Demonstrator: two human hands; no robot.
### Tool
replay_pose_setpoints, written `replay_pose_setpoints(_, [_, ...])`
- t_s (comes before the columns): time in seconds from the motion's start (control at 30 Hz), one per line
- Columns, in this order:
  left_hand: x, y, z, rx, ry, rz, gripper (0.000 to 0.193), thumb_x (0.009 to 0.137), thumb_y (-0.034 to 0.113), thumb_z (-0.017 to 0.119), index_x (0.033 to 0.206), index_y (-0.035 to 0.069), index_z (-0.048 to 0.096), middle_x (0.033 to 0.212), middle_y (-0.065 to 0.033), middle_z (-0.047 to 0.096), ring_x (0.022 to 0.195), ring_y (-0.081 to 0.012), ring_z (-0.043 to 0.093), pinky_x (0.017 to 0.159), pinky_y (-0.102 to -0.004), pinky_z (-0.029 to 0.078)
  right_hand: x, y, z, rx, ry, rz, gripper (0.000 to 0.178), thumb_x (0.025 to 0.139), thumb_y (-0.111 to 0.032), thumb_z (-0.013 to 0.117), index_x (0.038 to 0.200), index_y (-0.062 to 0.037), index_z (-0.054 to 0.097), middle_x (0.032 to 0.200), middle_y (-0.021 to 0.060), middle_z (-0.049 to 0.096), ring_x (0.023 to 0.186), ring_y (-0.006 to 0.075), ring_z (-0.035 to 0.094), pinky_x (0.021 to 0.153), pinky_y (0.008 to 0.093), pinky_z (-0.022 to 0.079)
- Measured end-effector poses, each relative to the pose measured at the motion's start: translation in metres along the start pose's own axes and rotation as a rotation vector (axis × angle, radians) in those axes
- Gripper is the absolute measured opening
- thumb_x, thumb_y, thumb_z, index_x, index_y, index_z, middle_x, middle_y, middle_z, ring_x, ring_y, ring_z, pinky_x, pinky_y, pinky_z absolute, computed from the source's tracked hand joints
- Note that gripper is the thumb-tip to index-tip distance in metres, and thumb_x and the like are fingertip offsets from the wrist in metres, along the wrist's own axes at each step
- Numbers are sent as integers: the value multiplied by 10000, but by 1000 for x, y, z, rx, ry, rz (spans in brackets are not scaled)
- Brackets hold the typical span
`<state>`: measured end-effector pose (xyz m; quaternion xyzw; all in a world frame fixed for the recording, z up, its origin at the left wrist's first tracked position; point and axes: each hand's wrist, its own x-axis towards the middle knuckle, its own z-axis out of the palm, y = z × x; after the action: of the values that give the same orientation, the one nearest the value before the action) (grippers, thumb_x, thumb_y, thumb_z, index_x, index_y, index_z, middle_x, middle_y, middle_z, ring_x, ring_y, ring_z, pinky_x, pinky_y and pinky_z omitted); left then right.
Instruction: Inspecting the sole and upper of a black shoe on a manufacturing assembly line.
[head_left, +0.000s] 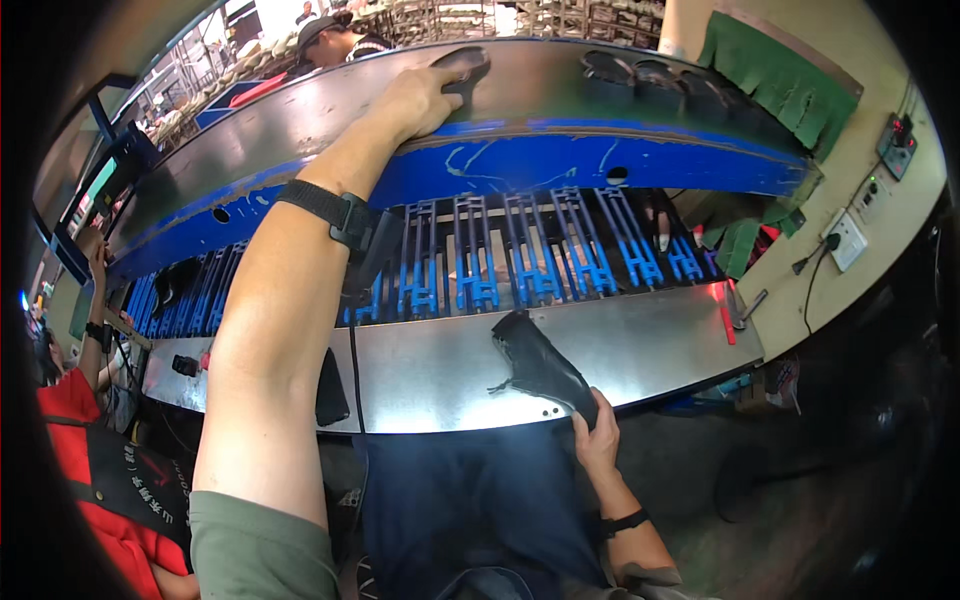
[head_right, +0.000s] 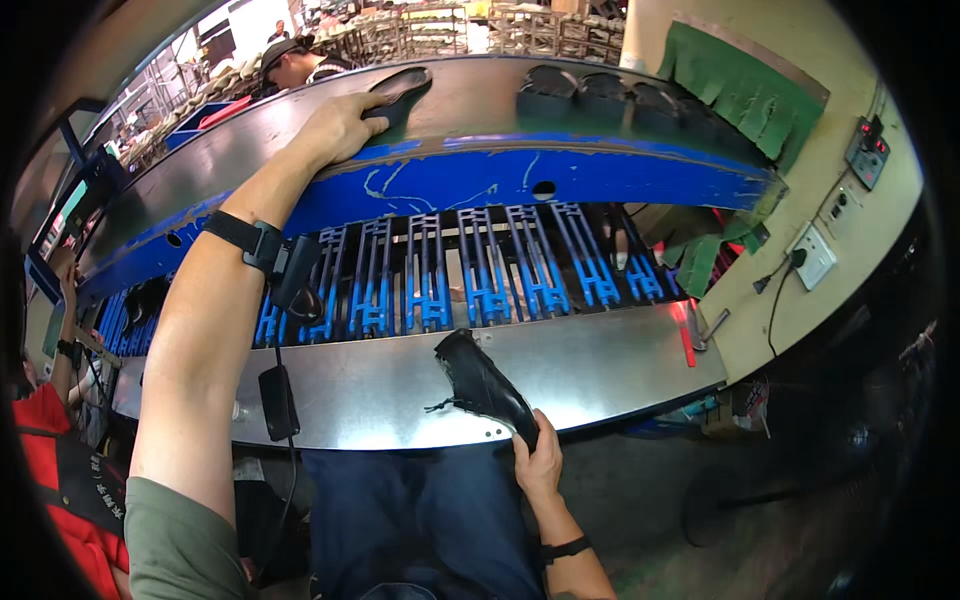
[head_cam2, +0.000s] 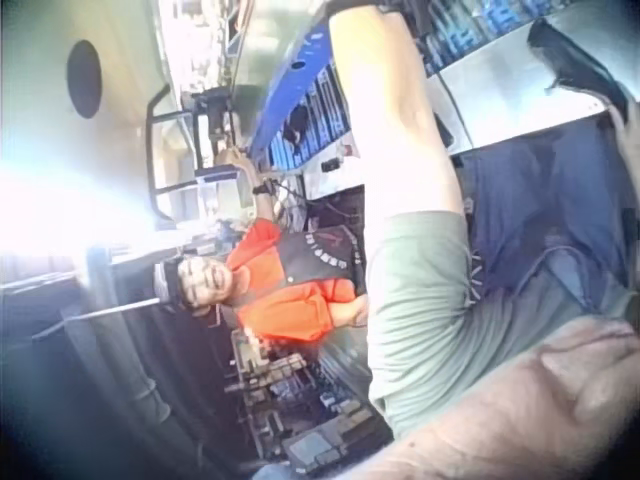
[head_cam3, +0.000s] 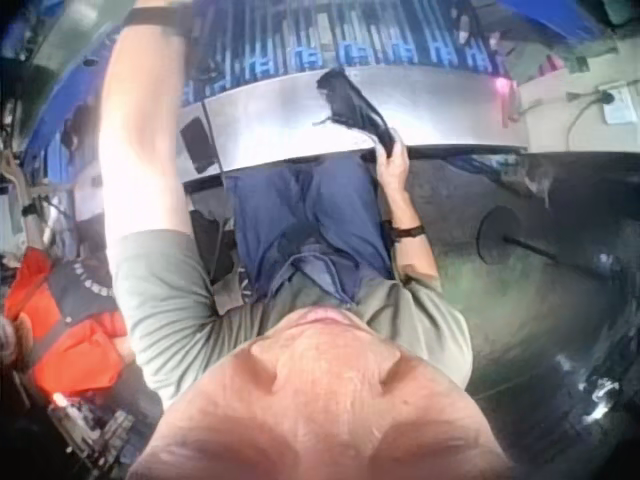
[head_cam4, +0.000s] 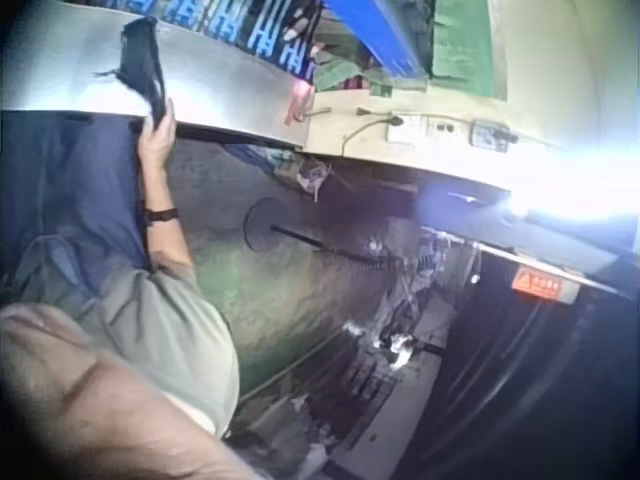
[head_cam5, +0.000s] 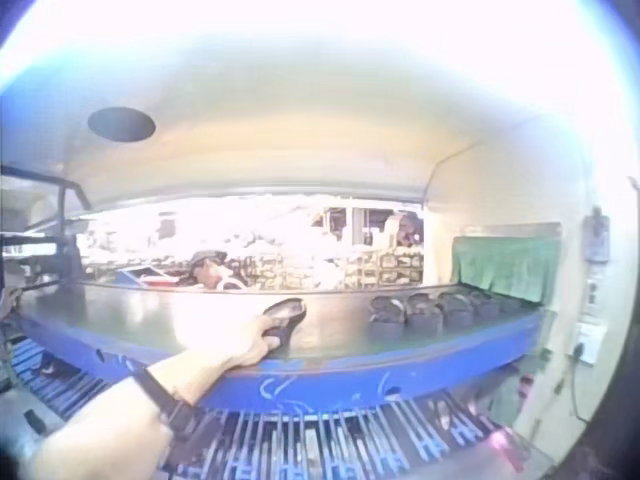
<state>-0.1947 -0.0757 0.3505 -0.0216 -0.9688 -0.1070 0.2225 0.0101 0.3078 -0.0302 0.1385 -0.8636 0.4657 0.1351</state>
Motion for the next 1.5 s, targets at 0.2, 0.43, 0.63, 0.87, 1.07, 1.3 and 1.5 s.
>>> replay_pose_setpoints(0.2, [-96,27,-49,-504,296,-116,407,1001,279,632,1287,-8,669,1091,-170,720,1034,-238,667,945,-352,500,14,24,-10,-62,-120,-52,634,819,-124,780,1374,25,509,1246,282,626,1175,476,598,1013,490,504])
replay_pose_setpoints(0.43, [-424,131,-43,-90,131,165,437,701,216,894,1045,31,698,1023,-135,694,901,-343,649,772,-427,528,79,-54,-68,-344,-200,-548,515,718,-98,816,1194,-7,642,1090,191,692,990,413,646,856,487,535])
replay_pose_setpoints(0.63, [-603,192,43,-274,-320,-323,398,850,321,802,1078,14,692,911,-134,668,850,-372,667,744,-440,554,70,-158,-107,392,-276,-322,351,819,-183,840,1077,3,692,935,61,697,852,144,660,803,286,537])
replay_pose_setpoints(0.87, [-624,72,69,-666,148,-558,239,905,143,766,1093,3,716,940,-49,683,757,-108,626,668,-269,522,-49,-140,-48,775,-630,450,296,912,-226,728,1106,-20,641,964,3,647,878,91,599,824,249,485])
replay_pose_setpoints(1.07, [-556,-21,114,-915,15,-981,472,943,290,745,1281,-30,672,1207,-132,713,1072,-186,668,939,-317,518,-97,-126,-71,1171,-904,559,498,1007,-406,616,1295,-1,595,1140,111,710,1006,204,698,906,352,562])
replay_pose_setpoints(1.3, [-543,19,34,-2355,-166,-578,680,973,340,589,1464,-101,424,1522,-322,456,1371,-424,520,1128,-562,454,-151,-84,-73,1393,-1099,970,709,1038,-552,491,1391,61,539,1289,194,675,1101,272,704,981,415,568])
replay_pose_setpoints(1.5, [-548,49,1,-2095,46,-519,861,1044,681,281,1455,-57,448,1288,-255,653,1260,-415,608,1062,-570,506,-130,-92,-56,1349,-1032,998,749,1044,-576,456,1442,57,501,1337,213,651,1158,289,686,1010,414,553])
